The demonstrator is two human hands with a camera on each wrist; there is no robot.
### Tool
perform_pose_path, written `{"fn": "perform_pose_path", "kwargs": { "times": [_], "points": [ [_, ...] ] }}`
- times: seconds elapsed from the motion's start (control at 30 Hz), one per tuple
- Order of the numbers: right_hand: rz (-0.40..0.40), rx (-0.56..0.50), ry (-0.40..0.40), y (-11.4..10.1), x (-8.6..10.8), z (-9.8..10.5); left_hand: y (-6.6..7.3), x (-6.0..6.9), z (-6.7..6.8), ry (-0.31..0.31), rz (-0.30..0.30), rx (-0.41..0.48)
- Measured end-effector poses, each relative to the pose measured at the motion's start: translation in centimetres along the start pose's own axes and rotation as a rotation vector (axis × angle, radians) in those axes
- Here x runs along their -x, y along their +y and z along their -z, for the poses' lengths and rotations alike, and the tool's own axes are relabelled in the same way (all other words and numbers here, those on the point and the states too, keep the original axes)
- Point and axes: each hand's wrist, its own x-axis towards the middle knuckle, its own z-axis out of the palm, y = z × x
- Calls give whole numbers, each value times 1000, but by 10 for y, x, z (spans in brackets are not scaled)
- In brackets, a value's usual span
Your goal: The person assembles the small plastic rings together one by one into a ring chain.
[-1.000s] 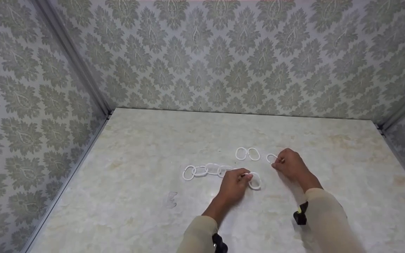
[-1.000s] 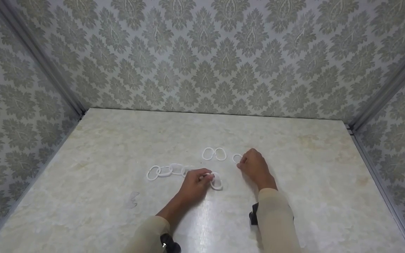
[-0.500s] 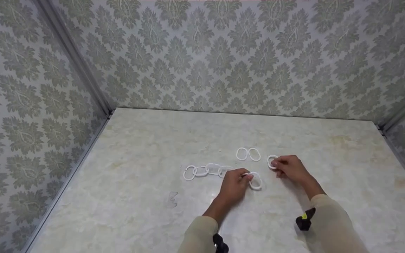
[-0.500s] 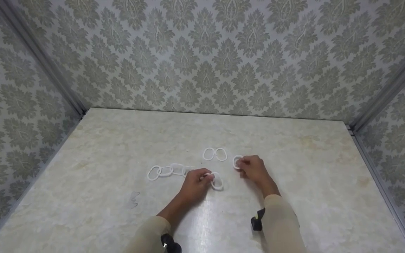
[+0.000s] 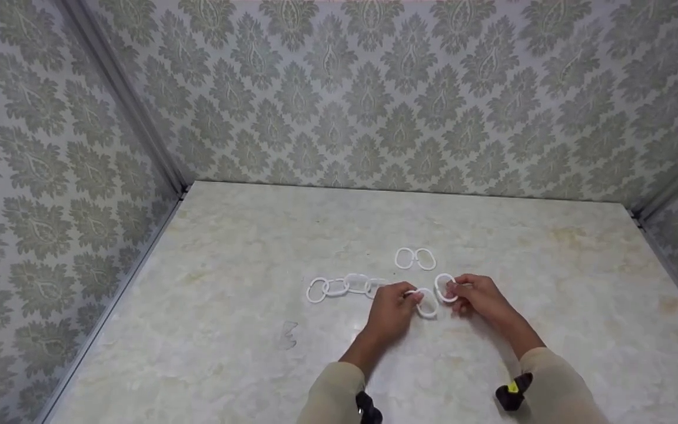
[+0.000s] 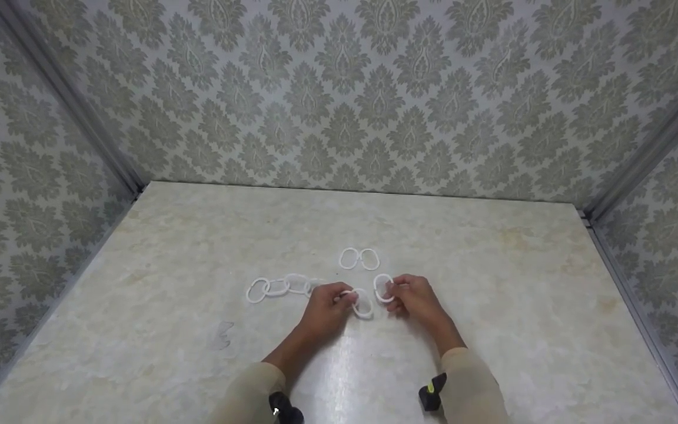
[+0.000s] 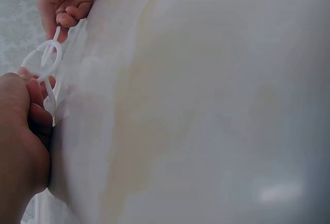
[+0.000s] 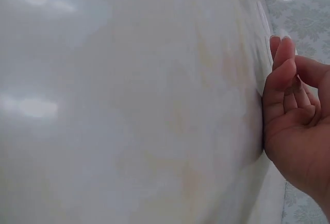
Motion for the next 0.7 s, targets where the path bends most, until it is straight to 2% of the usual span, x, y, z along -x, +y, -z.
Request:
{"fn": "perform_pose_path", "kwargs": {
  "times": [0.13,0.27,0.37,0.57,0.7],
  "points": [
    [-27,-91,-29,3,5,-2,0,0,-1,9,-2,11],
    [-104,-152,19,2,8,-3,0,0,-1,7,17,22],
    [-148,-187,40,1,10,-3,-1,0,-2,18,8,25],
    [-134,-199,35,0,13,-8,-3,-1,-4,49,-32,-2],
    [-127,-185,48,0,13,-12,-4,-1,-4,49,-25,6]
  ]
}}
